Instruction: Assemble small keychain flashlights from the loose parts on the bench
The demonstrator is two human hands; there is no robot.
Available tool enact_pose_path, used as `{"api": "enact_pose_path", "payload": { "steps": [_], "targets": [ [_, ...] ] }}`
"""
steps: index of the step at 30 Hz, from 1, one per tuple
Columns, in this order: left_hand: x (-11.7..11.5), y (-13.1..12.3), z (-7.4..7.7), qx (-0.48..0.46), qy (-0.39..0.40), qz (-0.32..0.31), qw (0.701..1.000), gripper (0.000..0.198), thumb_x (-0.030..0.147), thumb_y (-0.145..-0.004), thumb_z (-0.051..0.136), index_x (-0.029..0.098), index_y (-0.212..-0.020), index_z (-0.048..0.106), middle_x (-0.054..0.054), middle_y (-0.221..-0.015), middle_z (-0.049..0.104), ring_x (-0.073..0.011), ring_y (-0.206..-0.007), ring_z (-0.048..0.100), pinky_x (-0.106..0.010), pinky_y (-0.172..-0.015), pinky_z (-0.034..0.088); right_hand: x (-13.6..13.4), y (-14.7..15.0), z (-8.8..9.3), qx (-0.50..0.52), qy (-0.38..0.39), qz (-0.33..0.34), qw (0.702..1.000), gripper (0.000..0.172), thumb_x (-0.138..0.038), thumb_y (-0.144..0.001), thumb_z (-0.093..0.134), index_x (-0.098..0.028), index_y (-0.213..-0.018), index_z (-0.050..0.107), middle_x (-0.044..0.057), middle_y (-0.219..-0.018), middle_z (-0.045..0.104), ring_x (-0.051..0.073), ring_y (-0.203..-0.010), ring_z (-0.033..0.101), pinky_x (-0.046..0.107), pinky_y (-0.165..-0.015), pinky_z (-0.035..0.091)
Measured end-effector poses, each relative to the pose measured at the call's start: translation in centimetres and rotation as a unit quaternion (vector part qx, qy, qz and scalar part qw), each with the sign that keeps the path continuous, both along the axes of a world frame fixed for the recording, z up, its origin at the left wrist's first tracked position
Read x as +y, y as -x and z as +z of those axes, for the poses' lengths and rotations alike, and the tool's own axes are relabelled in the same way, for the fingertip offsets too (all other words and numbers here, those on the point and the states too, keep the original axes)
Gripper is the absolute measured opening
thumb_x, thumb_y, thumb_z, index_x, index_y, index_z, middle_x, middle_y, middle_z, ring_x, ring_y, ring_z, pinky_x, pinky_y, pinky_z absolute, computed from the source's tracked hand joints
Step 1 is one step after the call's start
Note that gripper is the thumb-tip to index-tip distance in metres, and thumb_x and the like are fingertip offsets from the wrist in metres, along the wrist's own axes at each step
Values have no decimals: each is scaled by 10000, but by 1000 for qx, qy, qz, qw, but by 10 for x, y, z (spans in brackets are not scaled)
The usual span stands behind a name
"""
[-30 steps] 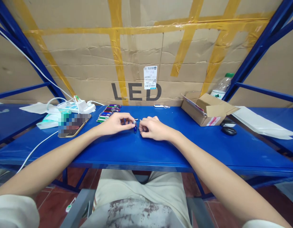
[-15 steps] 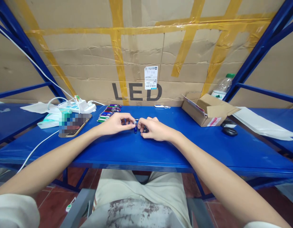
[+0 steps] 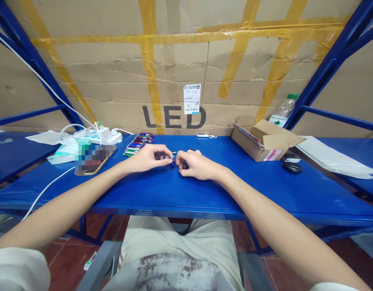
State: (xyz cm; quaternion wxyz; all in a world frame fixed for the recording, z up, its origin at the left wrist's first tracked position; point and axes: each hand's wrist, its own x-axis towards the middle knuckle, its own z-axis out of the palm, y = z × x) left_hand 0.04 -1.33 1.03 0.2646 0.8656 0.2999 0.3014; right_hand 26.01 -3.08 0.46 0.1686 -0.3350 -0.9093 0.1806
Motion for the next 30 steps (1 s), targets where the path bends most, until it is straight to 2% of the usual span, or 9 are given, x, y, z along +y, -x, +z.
{"api": "enact_pose_path", "payload": {
  "steps": [6,11,16,20,30],
  "targets": [
    [2,0,-3,0,3,-2,1000,265,419,-940,780,173,-1036,799,-43,-921,779,-162,-803,661,-278,-749,506,1,0,0,28,-8,-15,999,203,-162,-844,664,-249,-992,554,5,-935,748,231,-928,630,365,-899,399],
    [1,-2,-6,-4,13,-3,1000,265,416,-939,784,169,-1033,799,-35,-897,770,-153,-775,640,-275,-726,490,0,-5,5,141,-1,-35,989,265,-219,-838,687,-256,-1043,523,14,-994,722,191,-829,579,318,-755,437],
    [-1,-8,-10,-17,25,-11,999,288,434,-936,786,161,-1028,795,-30,-861,747,-142,-735,608,-271,-706,488,-1,-3,6,221,-11,-28,975,320,-218,-853,675,-260,-1114,495,22,-1010,702,186,-828,556,329,-770,460],
    [-4,-12,-10,-26,30,-12,999,290,421,-933,782,151,-1038,790,-16,-811,716,-134,-709,581,-263,-685,473,-1,0,4,231,-9,-13,973,339,-236,-877,692,-252,-1149,491,30,-1013,702,174,-809,534,323,-761,462],
    [-6,-15,-11,-23,40,-13,999,297,423,-942,760,140,-1031,771,-20,-831,716,-133,-716,564,-261,-688,459,0,1,3,225,-15,-8,974,390,-218,-879,717,-252,-1210,514,22,-1014,705,175,-825,540,313,-765,460]
  ]
}}
